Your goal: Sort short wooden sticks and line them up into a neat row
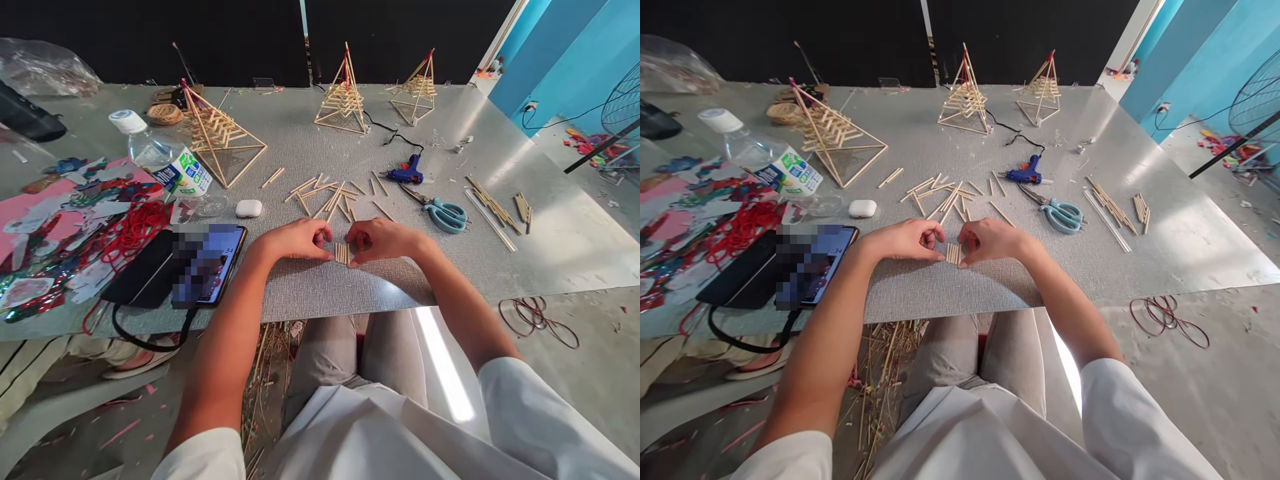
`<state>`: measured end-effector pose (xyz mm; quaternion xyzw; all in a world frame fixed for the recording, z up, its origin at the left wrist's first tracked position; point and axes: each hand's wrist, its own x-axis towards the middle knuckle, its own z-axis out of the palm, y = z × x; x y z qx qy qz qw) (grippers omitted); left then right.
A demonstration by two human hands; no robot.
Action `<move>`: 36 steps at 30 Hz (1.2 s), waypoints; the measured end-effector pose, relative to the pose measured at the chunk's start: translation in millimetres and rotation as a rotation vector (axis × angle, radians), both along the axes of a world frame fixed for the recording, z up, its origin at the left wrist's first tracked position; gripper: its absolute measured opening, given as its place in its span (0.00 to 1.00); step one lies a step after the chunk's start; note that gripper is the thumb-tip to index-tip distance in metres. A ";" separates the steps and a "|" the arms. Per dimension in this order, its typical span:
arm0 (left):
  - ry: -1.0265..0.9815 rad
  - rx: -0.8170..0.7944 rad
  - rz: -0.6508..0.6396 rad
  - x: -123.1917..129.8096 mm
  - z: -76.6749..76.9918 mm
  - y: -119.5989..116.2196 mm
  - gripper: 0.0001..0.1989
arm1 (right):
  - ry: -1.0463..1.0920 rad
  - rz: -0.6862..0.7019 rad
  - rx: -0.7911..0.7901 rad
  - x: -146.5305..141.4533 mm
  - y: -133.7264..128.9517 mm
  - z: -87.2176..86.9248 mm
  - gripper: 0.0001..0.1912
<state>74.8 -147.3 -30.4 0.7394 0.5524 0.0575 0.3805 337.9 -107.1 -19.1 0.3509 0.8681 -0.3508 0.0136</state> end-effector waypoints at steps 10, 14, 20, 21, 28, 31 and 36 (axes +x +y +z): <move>-0.002 0.006 -0.002 -0.2 0.0 -0.3 0.25 | -0.063 0.028 0.123 -4.5 -5.9 -3.8 0.31; -0.001 0.005 0.003 0.2 1.4 -1.3 0.25 | -0.059 0.032 0.122 -5.3 -6.8 -3.6 0.30; -0.006 0.013 0.002 -0.3 0.8 -1.0 0.24 | -0.089 0.025 0.099 -3.4 -7.6 1.1 0.37; -0.006 0.010 0.005 -0.3 0.6 -0.7 0.25 | -0.092 0.031 0.095 -2.4 -7.3 1.7 0.39; 0.001 0.011 0.010 0.7 0.0 -0.3 0.24 | -0.096 0.050 0.103 -1.3 -9.9 1.5 0.38; -0.010 0.012 0.000 0.7 0.2 -1.1 0.24 | -0.110 0.049 0.159 -5.0 -13.7 0.7 0.38; -0.017 0.001 -0.004 -0.7 0.1 -2.0 0.26 | -0.118 0.042 0.223 -10.1 -19.0 -1.6 0.33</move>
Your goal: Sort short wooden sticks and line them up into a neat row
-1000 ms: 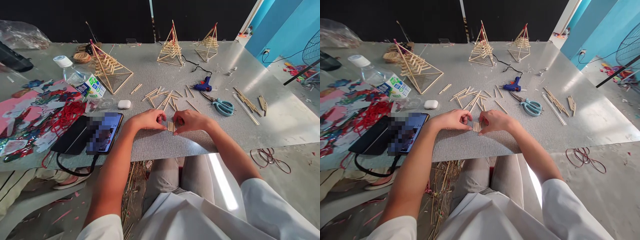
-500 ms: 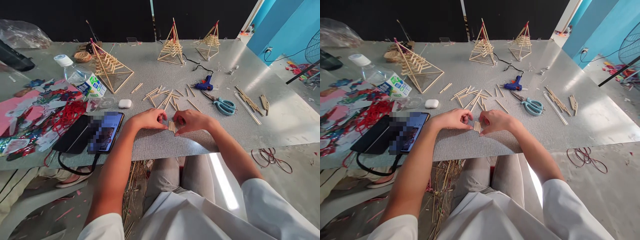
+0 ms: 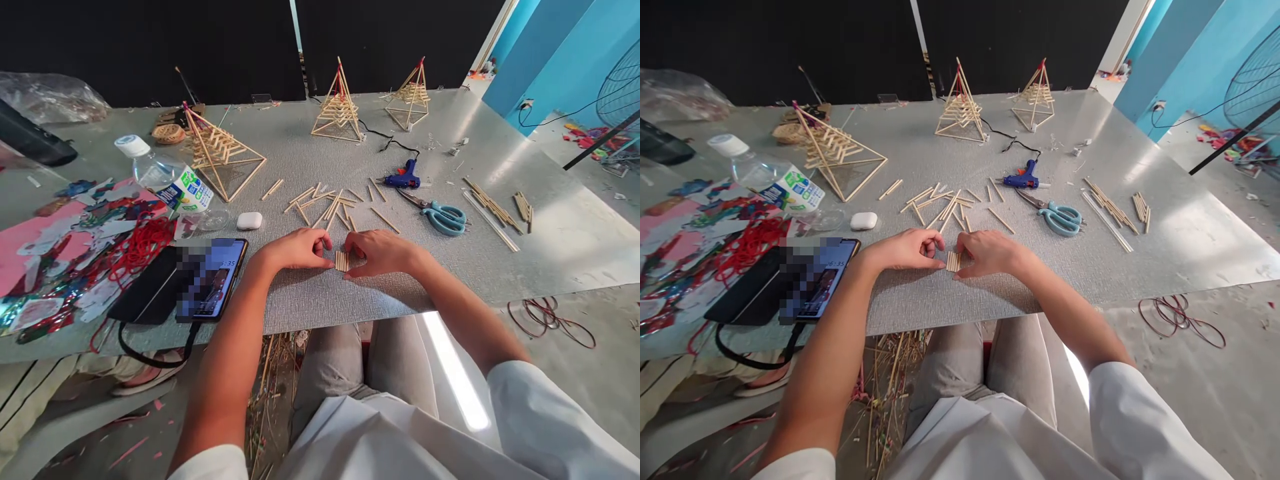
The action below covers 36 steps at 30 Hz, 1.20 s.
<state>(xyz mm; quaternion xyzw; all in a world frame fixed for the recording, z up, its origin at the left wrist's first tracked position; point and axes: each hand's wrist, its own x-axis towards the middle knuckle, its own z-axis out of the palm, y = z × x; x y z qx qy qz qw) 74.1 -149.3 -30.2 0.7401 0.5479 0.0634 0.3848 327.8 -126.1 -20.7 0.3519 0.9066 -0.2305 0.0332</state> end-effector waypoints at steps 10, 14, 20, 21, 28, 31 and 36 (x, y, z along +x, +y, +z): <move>-0.025 -0.020 0.000 -1.9 2.4 -0.1 0.26 | -0.027 -0.160 0.037 29.6 22.8 15.1 0.29; 0.011 0.093 0.157 -5.2 13.7 -1.2 0.17 | -0.053 -0.258 0.060 51.6 45.6 15.6 0.31; 0.488 0.375 0.625 -8.3 12.1 6.6 0.18 | -0.122 -0.186 -0.092 51.1 47.1 9.0 0.34; 0.541 0.376 0.639 -6.9 8.9 8.1 0.20 | -0.110 -0.184 -0.090 50.1 46.7 8.3 0.35; 0.596 0.359 0.643 4.0 -6.4 17.4 0.21 | 0.090 -0.373 0.297 23.2 44.9 -4.2 0.18; 0.588 0.365 0.638 7.0 -7.2 20.2 0.20 | 0.093 -0.393 0.333 -0.7 39.4 -12.6 0.18; 0.589 0.370 0.644 12.1 -9.2 22.9 0.20 | 0.033 -0.381 0.312 -26.2 35.3 -23.4 0.18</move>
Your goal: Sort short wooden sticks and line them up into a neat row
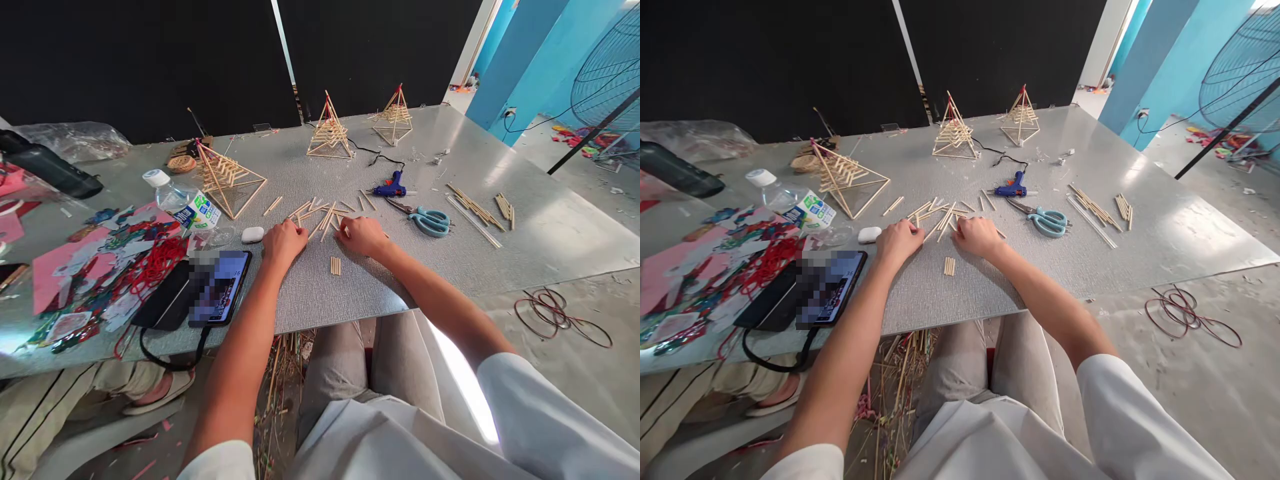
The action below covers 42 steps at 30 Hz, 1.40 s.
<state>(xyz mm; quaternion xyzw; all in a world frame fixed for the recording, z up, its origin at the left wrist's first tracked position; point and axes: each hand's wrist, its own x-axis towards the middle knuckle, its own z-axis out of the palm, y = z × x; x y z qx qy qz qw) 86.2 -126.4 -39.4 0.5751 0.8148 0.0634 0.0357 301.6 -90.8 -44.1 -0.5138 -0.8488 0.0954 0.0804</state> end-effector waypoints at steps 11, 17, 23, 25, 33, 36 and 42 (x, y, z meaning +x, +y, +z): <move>0.069 0.059 -0.134 11.6 18.5 -31.3 0.21 | 0.293 0.152 0.001 40.8 21.4 -2.3 0.18; 0.076 0.099 -0.220 24.2 9.6 -38.9 0.21 | 0.257 0.598 -0.032 27.5 -7.8 -15.2 0.35; 0.060 0.158 -0.186 17.0 4.9 -32.2 0.21 | 0.324 0.493 0.103 9.3 -69.2 -57.4 0.47; 0.049 0.192 -0.148 12.7 7.1 -30.3 0.21 | 0.275 0.443 0.104 1.3 -84.3 -67.9 0.49; 0.000 0.355 0.127 -20.7 36.3 -42.7 0.22 | 0.130 0.408 0.143 -22.4 -90.2 -68.9 0.43; -0.018 0.438 0.180 -28.2 48.0 -68.7 0.22 | 0.127 0.426 0.191 -36.8 -92.6 -71.5 0.41; -0.108 0.717 0.141 -38.1 62.0 -116.0 0.18 | 0.130 0.470 0.261 -99.3 -99.5 -75.1 0.38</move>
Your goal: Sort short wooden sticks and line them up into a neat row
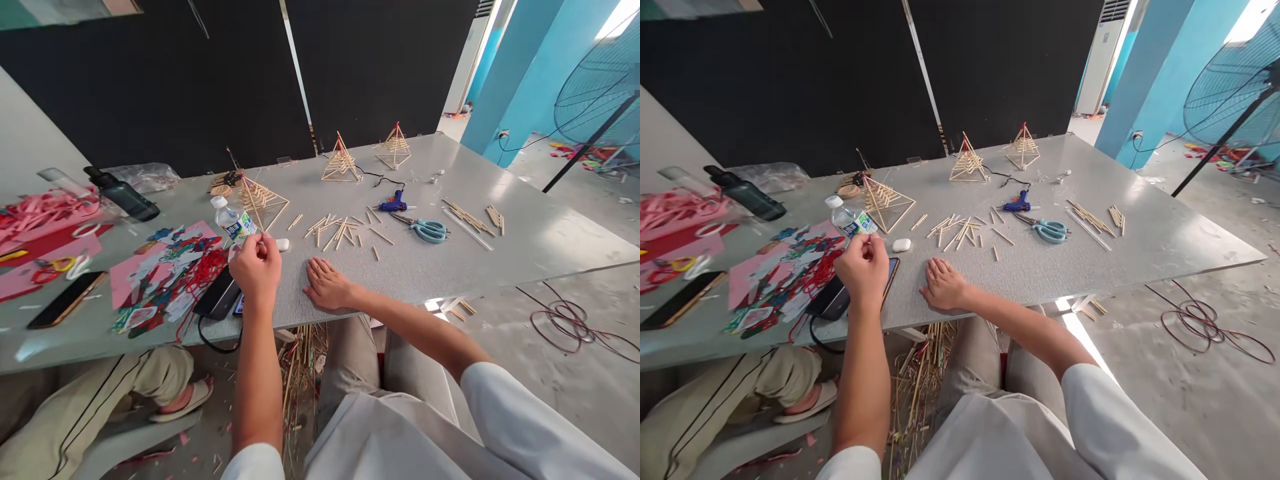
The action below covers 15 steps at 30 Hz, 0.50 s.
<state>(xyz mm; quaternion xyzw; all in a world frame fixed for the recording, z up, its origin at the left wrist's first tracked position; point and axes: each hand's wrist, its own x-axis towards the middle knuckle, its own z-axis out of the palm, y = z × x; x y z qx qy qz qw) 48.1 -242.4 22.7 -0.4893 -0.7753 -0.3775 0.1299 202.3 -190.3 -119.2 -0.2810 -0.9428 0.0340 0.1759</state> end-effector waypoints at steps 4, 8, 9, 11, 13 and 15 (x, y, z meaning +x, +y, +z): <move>-0.005 0.096 -0.051 -0.2 6.9 -13.8 0.19 | 0.041 -0.015 0.009 -31.9 -0.8 0.3 0.35; 0.020 0.130 -0.046 -0.3 16.9 -24.4 0.20 | 0.068 0.015 0.004 -38.3 -0.1 -2.3 0.35; 0.036 0.126 -0.040 -1.6 20.9 -24.7 0.21 | 0.085 0.023 -0.007 -37.6 0.0 -3.3 0.34; 0.093 0.071 -0.020 -5.0 30.8 -18.2 0.22 | 0.136 0.025 -0.041 -36.0 0.1 -4.6 0.33; 0.177 -0.094 -0.016 -7.5 40.8 1.3 0.22 | 0.192 0.014 -0.084 -35.2 0.0 -3.4 0.33; 0.259 -0.404 -0.105 -6.6 46.3 32.6 0.23 | 0.239 -0.004 -0.142 -34.7 -0.1 1.9 0.32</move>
